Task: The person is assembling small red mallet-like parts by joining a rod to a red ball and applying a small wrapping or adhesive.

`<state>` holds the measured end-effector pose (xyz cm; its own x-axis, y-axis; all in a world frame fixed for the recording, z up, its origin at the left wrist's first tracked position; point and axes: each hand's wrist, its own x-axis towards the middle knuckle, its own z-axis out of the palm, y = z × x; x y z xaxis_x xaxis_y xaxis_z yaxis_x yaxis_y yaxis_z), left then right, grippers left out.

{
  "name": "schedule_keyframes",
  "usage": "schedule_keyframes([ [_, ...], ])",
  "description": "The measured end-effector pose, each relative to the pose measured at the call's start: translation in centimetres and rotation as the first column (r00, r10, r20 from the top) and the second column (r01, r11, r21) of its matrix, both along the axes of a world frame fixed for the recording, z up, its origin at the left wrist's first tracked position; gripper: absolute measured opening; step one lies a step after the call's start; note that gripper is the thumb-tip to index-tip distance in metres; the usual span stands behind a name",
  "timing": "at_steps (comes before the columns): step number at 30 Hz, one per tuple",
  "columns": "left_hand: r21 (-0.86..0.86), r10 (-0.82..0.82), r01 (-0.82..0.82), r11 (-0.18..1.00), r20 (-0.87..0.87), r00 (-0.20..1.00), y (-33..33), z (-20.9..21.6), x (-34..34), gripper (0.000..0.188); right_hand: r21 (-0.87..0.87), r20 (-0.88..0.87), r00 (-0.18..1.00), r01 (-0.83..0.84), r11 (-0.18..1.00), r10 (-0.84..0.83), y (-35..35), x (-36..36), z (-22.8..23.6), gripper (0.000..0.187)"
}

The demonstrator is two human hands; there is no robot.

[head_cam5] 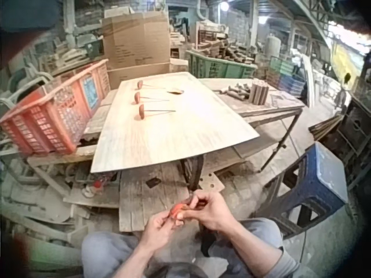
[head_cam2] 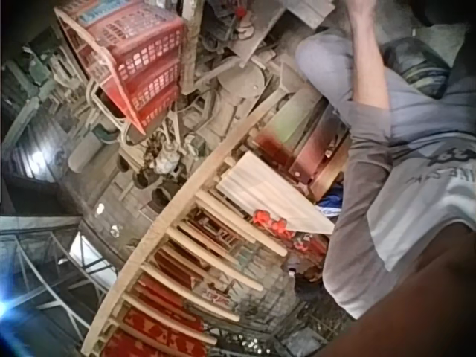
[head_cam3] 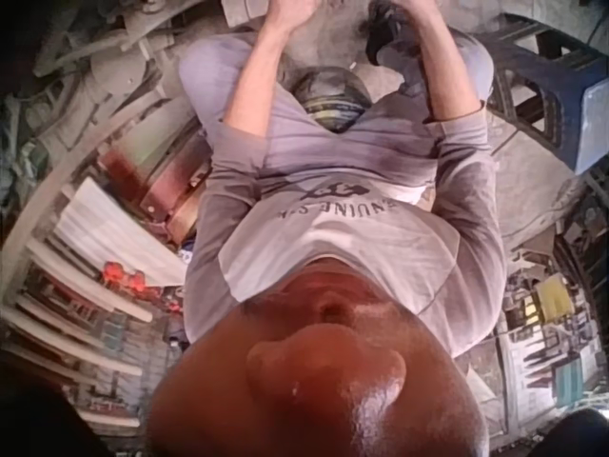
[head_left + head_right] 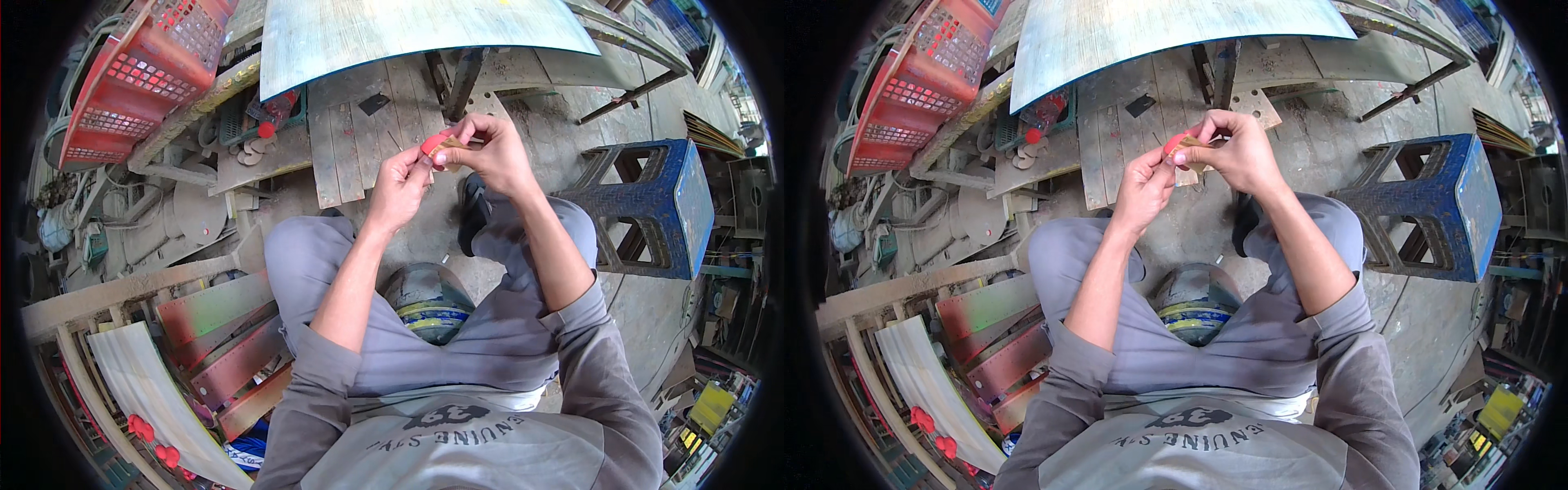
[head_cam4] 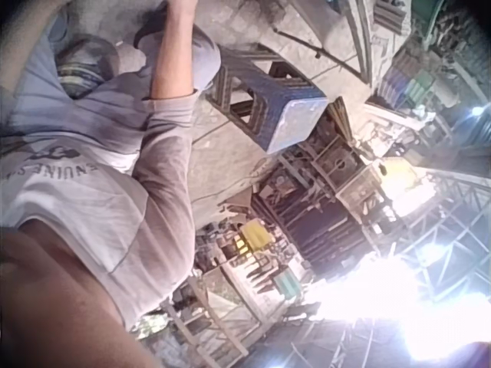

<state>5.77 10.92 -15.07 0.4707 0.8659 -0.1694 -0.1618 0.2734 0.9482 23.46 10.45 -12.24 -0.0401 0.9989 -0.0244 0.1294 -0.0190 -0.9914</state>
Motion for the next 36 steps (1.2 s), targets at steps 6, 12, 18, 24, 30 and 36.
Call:
schedule_keyframes([
  [6,-0.159,-0.173,0.197,0.967,0.152,0.973,0.0,1.9,-0.9,0.024,-0.043,-0.296,0.945,0.132,0.990,-0.139,1.1,2.3,0.1,0.020],
  [12,-0.204,-0.059,0.086,0.975,0.133,0.989,-0.3,1.3,-0.1,0.021,0.051,-0.219,0.974,-0.053,0.997,0.063,-0.2,0.0,0.7,0.021],
  [18,-0.255,-0.093,0.124,0.959,0.130,0.987,-0.2,1.3,-0.5,0.020,-0.015,0.010,0.999,-0.032,0.999,0.032,0.3,0.1,1.2,0.031],
  [24,-0.261,-0.143,0.182,0.948,0.164,0.976,-0.2,2.0,-0.7,0.027,-0.054,-0.162,0.973,0.159,0.986,-0.166,0.9,1.3,0.1,0.029],
  [30,-0.314,-0.082,0.143,0.939,0.199,0.977,0.0,1.6,-0.7,0.026,0.095,-0.241,0.970,-0.004,0.995,0.027,-0.3,-0.1,1.2,0.021],
  [36,-0.327,-0.073,0.128,0.936,0.177,0.982,-0.2,1.6,-0.4,0.025,-0.010,0.111,0.994,-0.020,1.000,0.021,0.2,0.0,0.7,0.026],
])
